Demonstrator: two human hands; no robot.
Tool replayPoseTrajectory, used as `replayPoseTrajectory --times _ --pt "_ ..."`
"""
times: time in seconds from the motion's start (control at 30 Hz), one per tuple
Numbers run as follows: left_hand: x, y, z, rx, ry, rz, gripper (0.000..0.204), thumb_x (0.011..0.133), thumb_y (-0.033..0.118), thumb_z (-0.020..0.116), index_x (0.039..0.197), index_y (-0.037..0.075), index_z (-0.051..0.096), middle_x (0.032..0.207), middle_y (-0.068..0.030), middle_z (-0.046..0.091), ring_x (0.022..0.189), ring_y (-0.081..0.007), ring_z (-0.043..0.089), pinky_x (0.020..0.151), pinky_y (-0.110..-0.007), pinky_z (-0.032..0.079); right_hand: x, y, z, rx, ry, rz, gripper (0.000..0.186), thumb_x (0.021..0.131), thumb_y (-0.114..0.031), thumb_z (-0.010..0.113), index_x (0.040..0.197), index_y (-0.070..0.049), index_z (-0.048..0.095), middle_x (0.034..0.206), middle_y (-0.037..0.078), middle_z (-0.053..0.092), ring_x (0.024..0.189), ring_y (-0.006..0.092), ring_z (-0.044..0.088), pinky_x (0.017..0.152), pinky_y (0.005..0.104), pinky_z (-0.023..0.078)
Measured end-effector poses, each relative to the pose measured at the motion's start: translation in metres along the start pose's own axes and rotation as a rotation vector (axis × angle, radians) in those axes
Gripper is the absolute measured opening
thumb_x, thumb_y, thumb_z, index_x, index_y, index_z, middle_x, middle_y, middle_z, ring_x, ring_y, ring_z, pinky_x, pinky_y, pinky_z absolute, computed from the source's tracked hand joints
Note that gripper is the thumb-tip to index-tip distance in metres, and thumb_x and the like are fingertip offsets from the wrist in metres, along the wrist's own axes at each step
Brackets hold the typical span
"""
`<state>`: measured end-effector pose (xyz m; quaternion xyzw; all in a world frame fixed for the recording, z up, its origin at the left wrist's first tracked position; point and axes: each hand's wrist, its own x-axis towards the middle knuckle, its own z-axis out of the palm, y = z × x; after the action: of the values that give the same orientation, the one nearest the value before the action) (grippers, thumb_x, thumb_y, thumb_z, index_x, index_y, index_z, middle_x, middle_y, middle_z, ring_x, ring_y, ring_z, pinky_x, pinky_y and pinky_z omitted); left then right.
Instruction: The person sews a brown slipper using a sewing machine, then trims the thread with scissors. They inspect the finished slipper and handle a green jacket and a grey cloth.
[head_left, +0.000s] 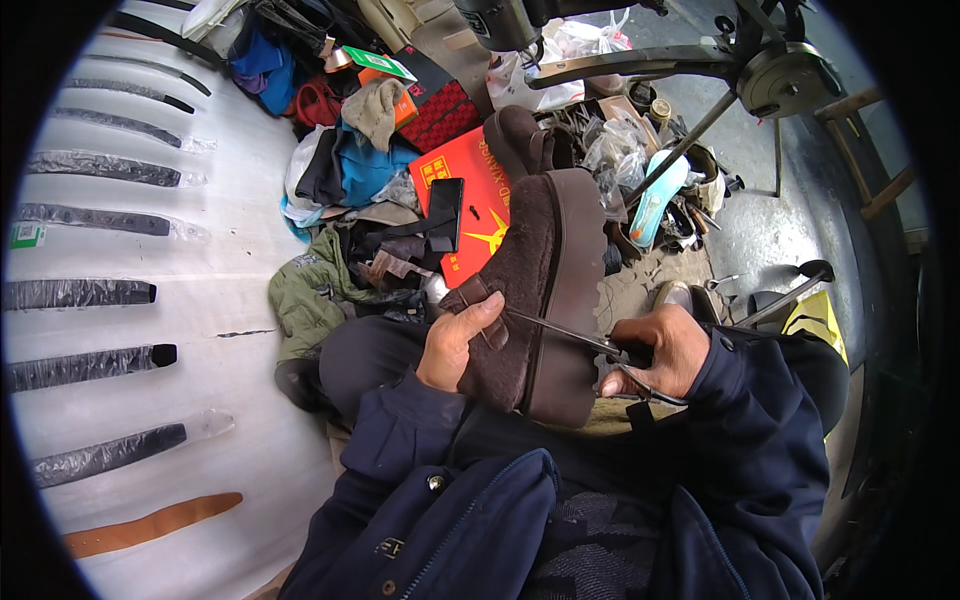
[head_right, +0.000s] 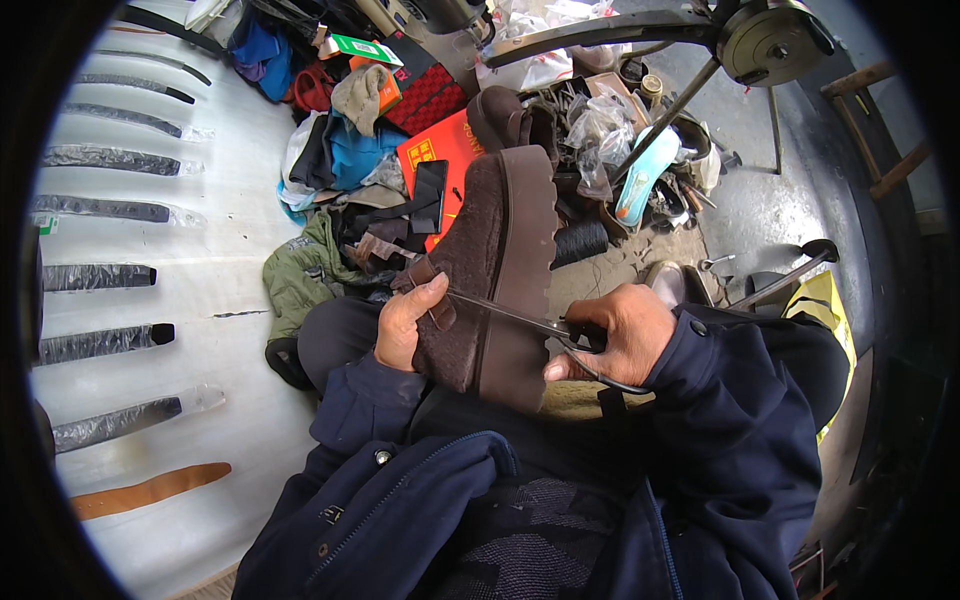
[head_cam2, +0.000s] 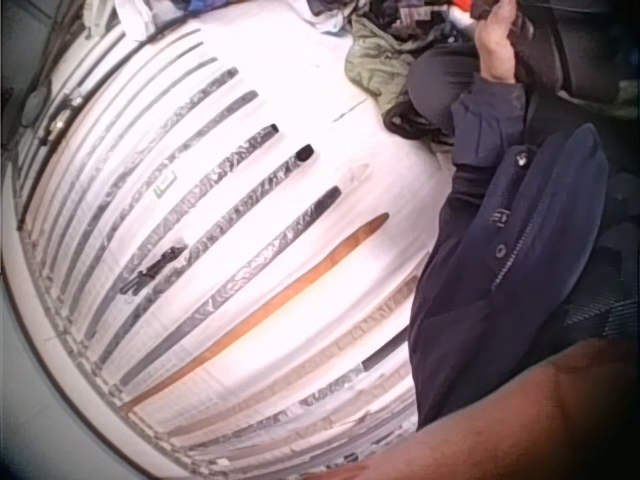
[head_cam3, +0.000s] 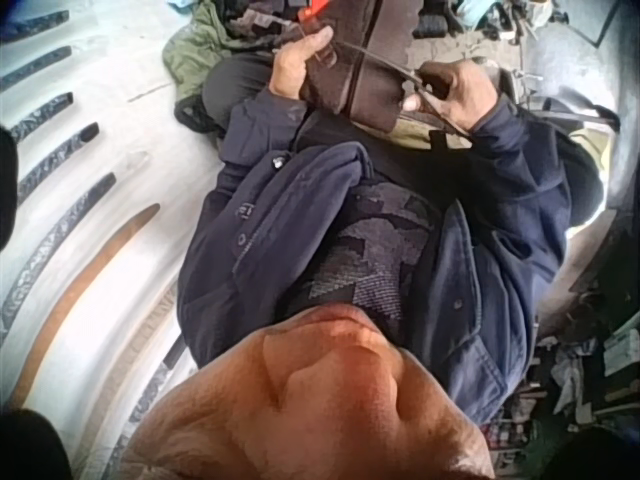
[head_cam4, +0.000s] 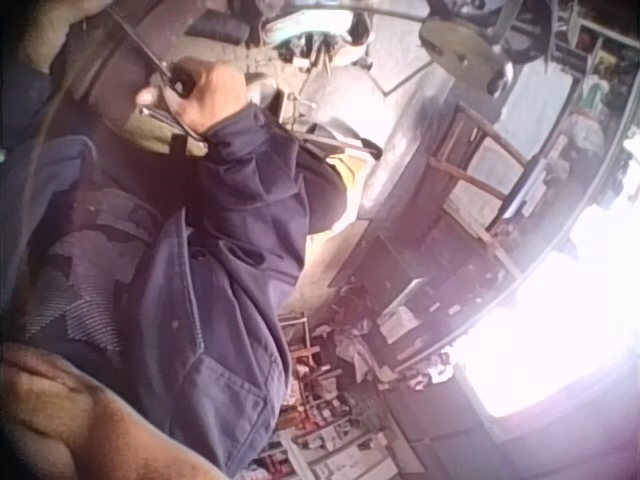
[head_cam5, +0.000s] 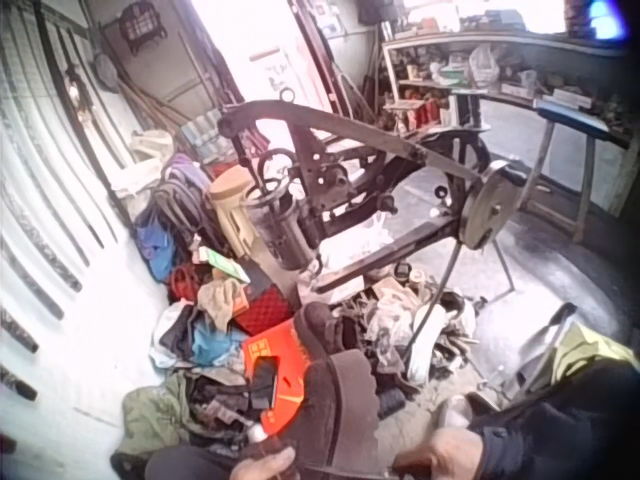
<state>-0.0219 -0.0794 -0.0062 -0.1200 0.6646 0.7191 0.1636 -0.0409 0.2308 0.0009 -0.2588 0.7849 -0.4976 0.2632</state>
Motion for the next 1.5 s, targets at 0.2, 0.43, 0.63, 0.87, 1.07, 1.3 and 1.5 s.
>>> replayPoseTrajectory --times 0.2,0.43,0.63,0.87,1.07,1.3,1.5 --pt "0.0 0.002 0.004 -0.246 0.045 -0.056 0.023 0.1 0.027 0.066 0.098 0.004 0.068 0.084 -0.0027 0.064 0.076 -0.0138 0.059 0.073 -0.029 0.045 -0.004 -0.001 0.003 0.431 -0.088 0.277 0.066 0.094 -0.061 0.068 0.087 0.005 0.067 0.057 0.002 0.054 0.05 0.011 0.053 0.049 0.0273 0.041" --pt "-0.004 0.005 0.004 -0.186 0.118 0.002 0.024 0.098 0.025 0.067 0.108 0.003 0.067 0.081 -0.0037 0.063 0.075 -0.0136 0.058 0.073 -0.03 0.045 -0.003 -0.002 0.006 0.822 -0.261 0.302 0.08 0.104 -0.066 0.041 0.09 0.007 0.07 0.051 0.003 0.049 0.04 0.0113 0.048 0.043 0.0252 0.037" --pt "-0.004 0.008 0.007 -0.151 0.131 0.011 0.032 0.099 0.032 0.066 0.087 0.003 0.068 0.078 -0.0042 0.063 0.075 -0.0144 0.059 0.073 -0.03 0.044 -0.003 -0.004 0.007 0.952 -0.301 0.356 0.085 0.104 -0.069 0.035 0.091 0.007 0.069 0.051 0.001 0.047 0.039 0.0105 0.047 0.042 0.0243 0.038" --pt "-0.004 0.01 0.009 -0.171 0.127 0.008 0.03 0.099 0.031 0.067 0.09 0.002 0.07 0.079 -0.0038 0.064 0.075 -0.0144 0.06 0.073 -0.03 0.045 -0.003 0.001 0.011 1.078 -0.326 0.364 0.086 0.104 -0.07 0.035 0.092 0.008 0.068 0.051 0.002 0.045 0.039 0.0107 0.046 0.04 0.0241 0.037" --pt "-0.005 0.008 0.008 -0.182 0.12 0.016 0.028 0.098 0.031 0.068 0.094 0.003 0.07 0.081 -0.0033 0.065 0.076 -0.0132 0.059 0.073 -0.03 0.045 -0.004 0.004 0.014 1.132 -0.349 0.377 0.086 0.104 -0.07 0.035 0.094 0.009 0.068 0.052 0.002 0.045 0.039 0.0105 0.045 0.04 0.0238 0.038" --pt "-0.004 0.008 0.003 -0.255 0.078 -0.041 0.023 0.096 0.028 0.068 0.103 0.006 0.068 0.083 -0.0036 0.064 0.077 -0.0134 0.059 0.075 -0.03 0.046 -0.005 -0.001 0.012 1.083 -0.297 0.374 0.083 0.104 -0.068 0.039 0.09 0.008 0.068 0.051 0.001 0.044 0.038 0.0094 0.044 0.04 0.0232 0.036" --pt "-0.004 0.011 0.008 -0.217 0.087 -0.02 0.022 0.097 0.029 0.068 0.096 0.007 0.066 0.079 -0.0025 0.061 0.075 -0.0137 0.057 0.074 -0.031 0.045 -0.003 -0.004 0.011 0.881 -0.223 0.288 0.073 0.103 -0.063 0.048 0.085 0.005 0.067 0.048 0.0 0.044 0.037 0.009 0.043 0.038 0.0243 0.032"
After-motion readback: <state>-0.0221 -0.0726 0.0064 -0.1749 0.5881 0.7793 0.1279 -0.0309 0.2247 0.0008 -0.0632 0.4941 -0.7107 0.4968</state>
